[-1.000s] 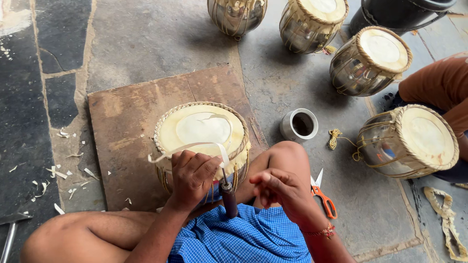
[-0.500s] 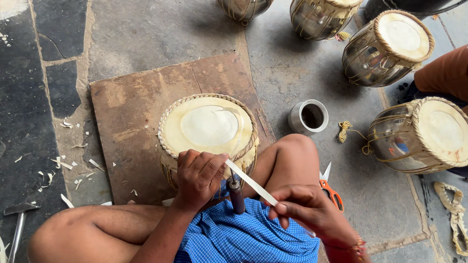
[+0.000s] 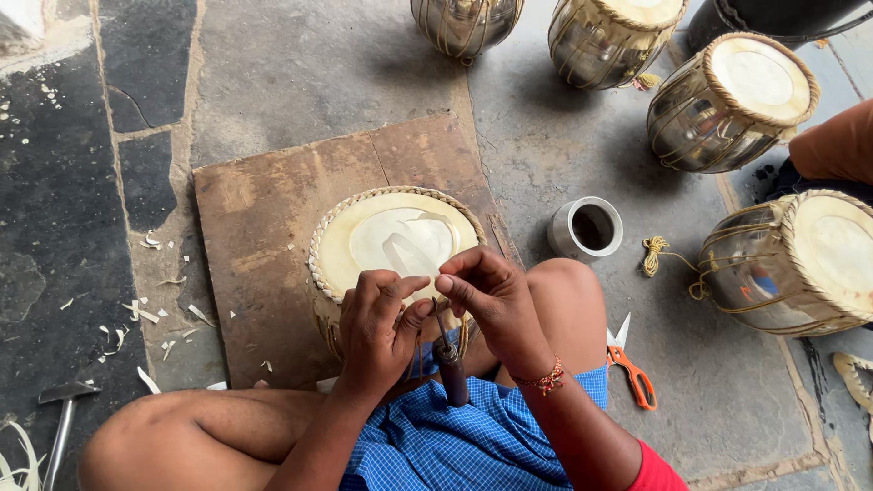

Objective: The person is weaving a white strap around the rim of a drum using a hook tool. They repeatedly pull the strap through the existing weave and tighten it to secure the drumhead.

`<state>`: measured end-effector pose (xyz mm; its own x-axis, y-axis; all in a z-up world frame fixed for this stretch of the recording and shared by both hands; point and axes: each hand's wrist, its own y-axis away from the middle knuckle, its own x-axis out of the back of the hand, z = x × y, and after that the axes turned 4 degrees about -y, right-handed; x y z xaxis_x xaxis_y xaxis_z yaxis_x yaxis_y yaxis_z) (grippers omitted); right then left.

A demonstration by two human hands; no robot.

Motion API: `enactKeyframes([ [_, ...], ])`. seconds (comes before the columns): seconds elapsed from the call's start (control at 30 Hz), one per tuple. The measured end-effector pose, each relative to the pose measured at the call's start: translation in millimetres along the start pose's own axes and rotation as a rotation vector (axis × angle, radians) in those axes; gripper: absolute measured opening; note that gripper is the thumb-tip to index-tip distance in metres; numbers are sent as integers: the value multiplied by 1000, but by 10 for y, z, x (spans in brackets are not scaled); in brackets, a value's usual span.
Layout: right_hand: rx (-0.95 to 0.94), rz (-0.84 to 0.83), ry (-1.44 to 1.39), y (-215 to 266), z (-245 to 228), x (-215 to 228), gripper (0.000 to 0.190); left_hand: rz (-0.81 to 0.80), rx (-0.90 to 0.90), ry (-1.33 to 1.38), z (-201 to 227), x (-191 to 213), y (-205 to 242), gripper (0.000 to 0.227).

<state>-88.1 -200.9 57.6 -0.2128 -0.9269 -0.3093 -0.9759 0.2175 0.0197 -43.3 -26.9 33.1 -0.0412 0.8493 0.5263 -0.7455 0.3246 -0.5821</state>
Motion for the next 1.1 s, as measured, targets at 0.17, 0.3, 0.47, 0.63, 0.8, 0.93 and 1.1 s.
enactKeyframes([
  [0.17,107,-122,341,165,-90,-2,14,-62,-47,49,79,109,-61,50],
  [0.3,320,-252,666,272,-228,13,23,-112,-69,102,102,139,-129,46],
  [0.47,88,-137,549,338,-227,-53,41,-106,-31,151,85,138,-51,27],
  [0.63,115,-44,571,287,-213,-146,51,-7,-45,156,73,89,-39,22],
  [0.8,147,46,732,315,-198,-174,58,3,-27,141,38,51,18,18],
  [0.93,158,32,706,307,-205,-148,57,2,-13,139,16,39,20,17],
  [1.1,175,-12,623,318,-177,-113,53,-5,-7,118,6,27,38,16],
])
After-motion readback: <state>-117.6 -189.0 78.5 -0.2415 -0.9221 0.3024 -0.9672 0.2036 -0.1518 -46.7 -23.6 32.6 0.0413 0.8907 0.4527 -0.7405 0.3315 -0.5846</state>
